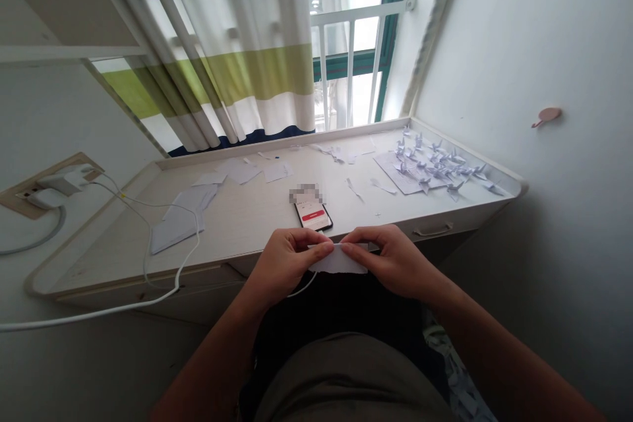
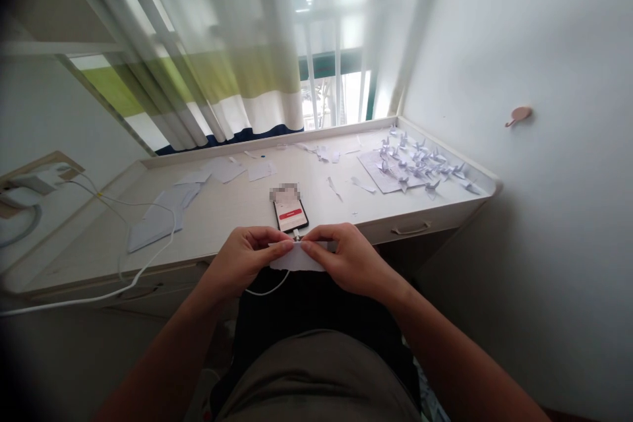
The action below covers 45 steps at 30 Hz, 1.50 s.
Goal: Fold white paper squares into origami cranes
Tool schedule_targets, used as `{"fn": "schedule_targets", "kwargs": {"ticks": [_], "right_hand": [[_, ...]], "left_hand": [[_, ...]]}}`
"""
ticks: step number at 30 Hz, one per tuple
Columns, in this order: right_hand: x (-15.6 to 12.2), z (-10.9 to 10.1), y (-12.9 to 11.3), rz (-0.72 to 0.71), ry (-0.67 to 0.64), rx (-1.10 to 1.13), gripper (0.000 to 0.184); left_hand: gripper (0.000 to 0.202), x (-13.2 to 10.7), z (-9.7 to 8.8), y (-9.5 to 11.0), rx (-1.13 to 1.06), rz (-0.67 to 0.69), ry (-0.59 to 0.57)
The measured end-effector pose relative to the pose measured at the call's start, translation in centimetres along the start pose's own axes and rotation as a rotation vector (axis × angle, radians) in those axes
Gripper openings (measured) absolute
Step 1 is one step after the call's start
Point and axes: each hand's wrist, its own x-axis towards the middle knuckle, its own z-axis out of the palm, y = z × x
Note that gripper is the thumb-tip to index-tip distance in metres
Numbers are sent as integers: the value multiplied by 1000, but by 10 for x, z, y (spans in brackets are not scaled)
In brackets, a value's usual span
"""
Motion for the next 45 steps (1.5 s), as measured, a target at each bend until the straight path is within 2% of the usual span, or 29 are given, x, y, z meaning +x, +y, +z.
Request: {"fn": "schedule_targets", "kwargs": {"ticks": [4, 8, 11, 13, 17, 20, 23, 26, 29, 31, 34, 39, 41, 43, 45], "right_hand": [[6, -4, -7, 12, -43, 17, 21], [12, -8, -11, -61, -8, -31, 23], [15, -9, -6, -87, 10, -19, 22], [17, -7, 3, -78, 102, 62, 22], [23, 9, 20, -19, 415, 310, 27], [24, 28, 24, 23, 495, 420, 29], [21, 41, 19, 26, 442, 492, 29], [17, 40, 14, 74, 301, 633, 35], [14, 31, 15, 221, 81, 817, 43], [13, 25, 17, 253, -26, 867, 46], [12, 19, 20, 204, 12, 873, 46], [9, 18, 16, 59, 265, 732, 29], [8, 19, 14, 18, 245, 672, 27], [6, 19, 14, 13, 156, 643, 26], [6, 19, 14, 6, 134, 622, 22]], "left_hand": [[28, 3, 2, 9, 59, 25, 5], [29, 5, 4, 18, 49, 48, 42], [33, 9, 1, 17, 8, 46, 43], [38, 11, 0, 12, -22, 61, 59], [47, 11, 6, -5, -139, 90, 214], [44, 9, 19, -16, -178, 124, 238], [45, 7, 29, -19, -198, 178, 277], [47, 7, 28, -15, -214, 177, 282], [43, 6, 20, -10, -202, 165, 145], [40, 4, 13, -7, -197, 146, 55], [40, 2, 6, -4, -209, 122, 40], [51, -1, 3, 0, -277, 128, 198], [53, -2, 4, 0, -270, 172, 229], [52, -3, 4, 0, -245, 205, 212], [52, -4, 4, 0, -234, 227, 212]]}}
